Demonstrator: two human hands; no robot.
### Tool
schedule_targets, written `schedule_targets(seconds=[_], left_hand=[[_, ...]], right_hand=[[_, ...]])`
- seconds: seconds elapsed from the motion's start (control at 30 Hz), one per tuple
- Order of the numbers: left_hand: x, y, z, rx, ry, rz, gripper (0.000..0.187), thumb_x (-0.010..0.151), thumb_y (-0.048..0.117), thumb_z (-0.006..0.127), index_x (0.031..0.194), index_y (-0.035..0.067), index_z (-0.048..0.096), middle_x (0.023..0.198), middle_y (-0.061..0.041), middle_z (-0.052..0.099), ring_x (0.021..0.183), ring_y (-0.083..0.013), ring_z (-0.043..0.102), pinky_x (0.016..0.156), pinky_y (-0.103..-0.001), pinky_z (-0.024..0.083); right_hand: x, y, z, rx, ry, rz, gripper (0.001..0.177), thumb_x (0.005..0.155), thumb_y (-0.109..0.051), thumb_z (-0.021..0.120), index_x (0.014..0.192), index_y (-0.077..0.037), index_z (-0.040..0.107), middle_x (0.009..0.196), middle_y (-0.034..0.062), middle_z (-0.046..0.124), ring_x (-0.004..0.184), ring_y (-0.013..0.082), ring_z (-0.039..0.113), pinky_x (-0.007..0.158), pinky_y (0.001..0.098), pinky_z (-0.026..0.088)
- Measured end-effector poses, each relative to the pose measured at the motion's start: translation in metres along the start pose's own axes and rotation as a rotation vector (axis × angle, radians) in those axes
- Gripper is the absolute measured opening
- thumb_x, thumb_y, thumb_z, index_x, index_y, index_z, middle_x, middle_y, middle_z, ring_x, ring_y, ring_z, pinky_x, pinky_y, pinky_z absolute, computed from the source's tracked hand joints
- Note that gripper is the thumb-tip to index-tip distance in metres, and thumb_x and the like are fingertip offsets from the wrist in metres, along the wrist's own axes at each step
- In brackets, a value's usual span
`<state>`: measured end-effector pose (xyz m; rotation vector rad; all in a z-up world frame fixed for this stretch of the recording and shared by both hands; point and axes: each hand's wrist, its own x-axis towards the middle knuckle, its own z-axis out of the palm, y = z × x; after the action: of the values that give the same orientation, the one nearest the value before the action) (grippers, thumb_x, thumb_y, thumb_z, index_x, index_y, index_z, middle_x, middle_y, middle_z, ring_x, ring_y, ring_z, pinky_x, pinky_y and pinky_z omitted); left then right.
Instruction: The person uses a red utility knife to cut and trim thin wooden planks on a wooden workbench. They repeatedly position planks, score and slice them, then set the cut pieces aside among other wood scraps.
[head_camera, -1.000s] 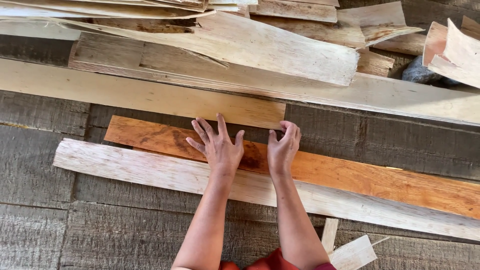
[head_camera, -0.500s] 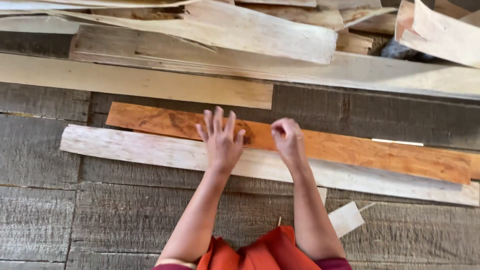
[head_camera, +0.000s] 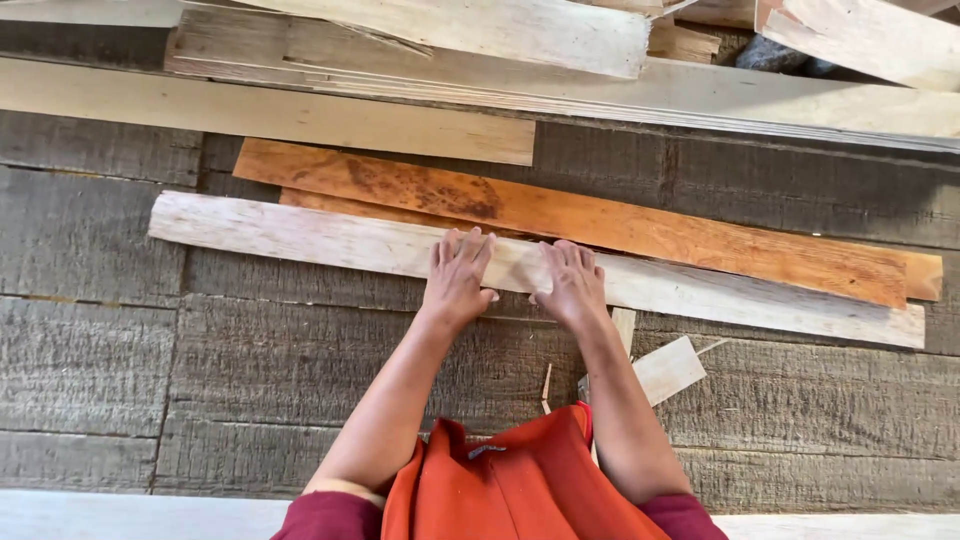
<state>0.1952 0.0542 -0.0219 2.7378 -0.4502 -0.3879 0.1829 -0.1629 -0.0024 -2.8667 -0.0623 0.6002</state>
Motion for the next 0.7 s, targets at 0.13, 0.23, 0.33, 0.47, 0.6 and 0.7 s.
schedule_targets(seconds=[0.13, 0.23, 0.33, 0.47, 0.6, 0.7], left_hand=[[0.011, 0.000, 0.011, 0.086, 0.090, 0.015, 0.098, 0.066, 0.042, 0.089, 0.151, 0.017, 0.046, 0.140, -0.008, 0.044, 0.140, -0.0389, 0.028, 0.122, -0.066, 0.011], [0.013, 0.003, 0.011, 0.079, 0.158, 0.038, 0.065, 0.069, 0.024, 0.086, 0.125, 0.014, 0.054, 0.123, -0.007, 0.043, 0.130, -0.0350, 0.034, 0.122, -0.070, 0.007], [0.009, 0.000, 0.017, 0.031, 0.155, 0.051, 0.029, 0.088, 0.022, 0.069, 0.112, 0.020, 0.055, 0.110, -0.004, 0.062, 0.117, -0.0261, 0.054, 0.120, -0.067, 0.014], [-0.011, 0.001, -0.002, -0.097, 0.190, 0.098, 0.020, 0.088, 0.024, 0.060, 0.108, 0.027, 0.063, 0.097, 0.002, 0.065, 0.100, -0.0209, 0.058, 0.103, -0.050, 0.036], [-0.033, -0.003, -0.010, -0.193, 0.358, 0.019, 0.013, 0.085, 0.035, 0.061, 0.095, 0.034, 0.070, 0.090, 0.006, 0.069, 0.093, -0.0191, 0.059, 0.094, -0.043, 0.037], [-0.048, -0.023, -0.009, -0.215, 0.437, -0.068, 0.012, 0.083, 0.035, 0.061, 0.090, 0.039, 0.070, 0.089, 0.012, 0.070, 0.092, -0.0163, 0.061, 0.095, -0.041, 0.038]], right_hand=[[0.001, 0.000, 0.001, 0.054, 0.055, -0.013, 0.090, 0.070, -0.025, 0.083, 0.151, -0.016, 0.045, 0.134, 0.0090, 0.041, 0.128, 0.0350, 0.034, 0.110, 0.0596, 0.036], [0.004, 0.008, 0.012, 0.047, 0.197, -0.067, 0.058, 0.080, -0.032, 0.079, 0.129, -0.012, 0.056, 0.123, 0.0102, 0.044, 0.126, 0.0358, 0.038, 0.115, 0.0554, 0.030], [-0.009, 0.013, 0.018, 0.071, 0.265, -0.093, 0.033, 0.086, -0.021, 0.072, 0.112, -0.019, 0.050, 0.106, 0.0044, 0.055, 0.118, 0.0286, 0.049, 0.113, 0.0494, 0.029], [-0.021, 0.020, 0.023, 0.080, 0.440, -0.155, 0.036, 0.082, -0.024, 0.078, 0.114, -0.024, 0.060, 0.104, 0.0006, 0.061, 0.114, 0.0267, 0.049, 0.117, 0.0578, 0.021], [-0.052, 0.000, 0.019, 0.057, 0.955, -0.178, 0.042, 0.075, -0.009, 0.076, 0.114, -0.021, 0.065, 0.120, 0.0025, 0.055, 0.115, 0.0299, 0.047, 0.096, 0.0480, 0.041], [-0.106, -0.033, 0.015, 0.335, 1.017, -0.190, 0.011, 0.084, -0.005, 0.062, 0.092, -0.012, 0.059, 0.085, 0.0089, 0.053, 0.081, 0.0336, 0.055, 0.079, 0.0468, 0.046]])
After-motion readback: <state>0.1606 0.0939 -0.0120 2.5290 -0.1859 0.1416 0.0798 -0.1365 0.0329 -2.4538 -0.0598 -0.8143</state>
